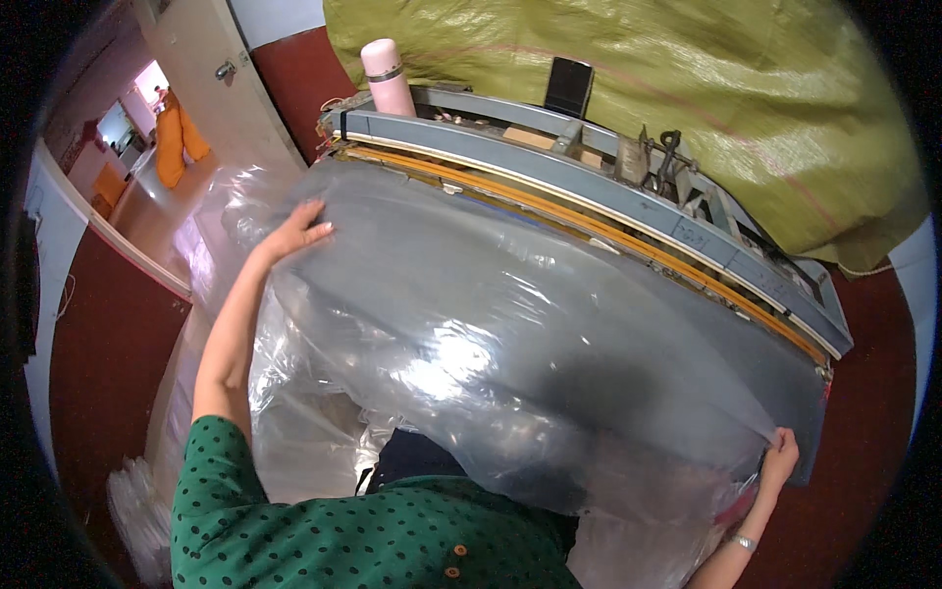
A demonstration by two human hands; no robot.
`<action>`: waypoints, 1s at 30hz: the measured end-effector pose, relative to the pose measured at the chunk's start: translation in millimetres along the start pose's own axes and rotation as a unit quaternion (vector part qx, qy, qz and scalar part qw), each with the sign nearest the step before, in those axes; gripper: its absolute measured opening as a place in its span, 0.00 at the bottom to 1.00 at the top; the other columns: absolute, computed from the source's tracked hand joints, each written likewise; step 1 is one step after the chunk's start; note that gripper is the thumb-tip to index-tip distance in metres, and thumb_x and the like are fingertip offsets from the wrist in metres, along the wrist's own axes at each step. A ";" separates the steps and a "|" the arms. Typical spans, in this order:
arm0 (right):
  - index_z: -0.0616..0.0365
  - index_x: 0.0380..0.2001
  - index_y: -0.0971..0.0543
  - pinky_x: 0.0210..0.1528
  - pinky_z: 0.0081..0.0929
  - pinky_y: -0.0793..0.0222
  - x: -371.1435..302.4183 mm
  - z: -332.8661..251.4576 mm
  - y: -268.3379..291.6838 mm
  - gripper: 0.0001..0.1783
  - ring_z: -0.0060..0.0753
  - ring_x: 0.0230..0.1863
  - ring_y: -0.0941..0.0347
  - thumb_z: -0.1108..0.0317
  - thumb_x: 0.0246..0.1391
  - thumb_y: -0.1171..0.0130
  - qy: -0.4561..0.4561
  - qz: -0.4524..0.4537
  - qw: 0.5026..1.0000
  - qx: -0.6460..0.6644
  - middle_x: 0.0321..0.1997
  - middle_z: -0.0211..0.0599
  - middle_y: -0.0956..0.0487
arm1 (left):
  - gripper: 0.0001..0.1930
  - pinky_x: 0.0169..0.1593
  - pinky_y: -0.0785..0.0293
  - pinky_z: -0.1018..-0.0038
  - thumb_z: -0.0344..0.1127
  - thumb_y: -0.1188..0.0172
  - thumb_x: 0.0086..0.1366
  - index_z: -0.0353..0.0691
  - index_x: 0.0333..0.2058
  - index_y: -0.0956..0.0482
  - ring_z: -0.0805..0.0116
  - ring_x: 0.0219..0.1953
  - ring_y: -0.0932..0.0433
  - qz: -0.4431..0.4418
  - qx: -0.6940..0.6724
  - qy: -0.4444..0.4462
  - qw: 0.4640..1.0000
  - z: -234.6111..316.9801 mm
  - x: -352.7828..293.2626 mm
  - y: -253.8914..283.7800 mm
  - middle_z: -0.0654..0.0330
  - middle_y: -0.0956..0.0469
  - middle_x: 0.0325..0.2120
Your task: The recorder uses a large industrial heat sealer to seal edges of plastic bags.
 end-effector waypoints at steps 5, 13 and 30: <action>0.64 0.22 0.32 0.27 0.19 0.42 -7.7 -32.0 -6.5 0.01 0.19 0.22 0.41 0.79 0.44 0.53 -0.002 -0.083 0.996 0.029 0.16 0.30 0.36 | 0.30 0.57 0.48 0.62 0.52 0.46 0.53 0.40 0.50 0.36 0.54 0.59 0.50 0.023 0.019 0.169 0.985 -53.5 6.4 -11.9 0.53 0.43 0.54; 0.62 0.12 0.33 0.19 0.20 0.44 30.6 19.8 55.5 0.08 0.17 0.17 0.43 0.77 0.38 0.46 0.003 -0.095 0.995 0.032 0.11 0.26 0.36 | 0.28 0.58 0.55 0.58 0.54 0.56 0.58 0.45 0.54 0.41 0.62 0.61 0.55 0.019 -0.005 0.062 0.998 65.3 53.9 -73.9 0.59 0.49 0.58; 0.52 0.54 0.39 0.59 0.44 0.60 -1.2 30.5 15.4 0.35 0.46 0.62 0.56 0.43 0.47 0.54 -0.145 0.033 0.962 -0.228 0.61 0.39 0.47 | 0.27 0.59 0.55 0.68 0.49 0.61 0.62 0.40 0.55 0.45 0.62 0.60 0.50 0.041 0.029 0.058 0.997 -79.7 67.9 -67.5 0.57 0.47 0.57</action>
Point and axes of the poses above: each hand's wrist, its own x-axis towards the middle knuckle, its own y-axis out of the back of the hand, z = x × y, the point moved 5 cm from there along x, towards the middle knuckle
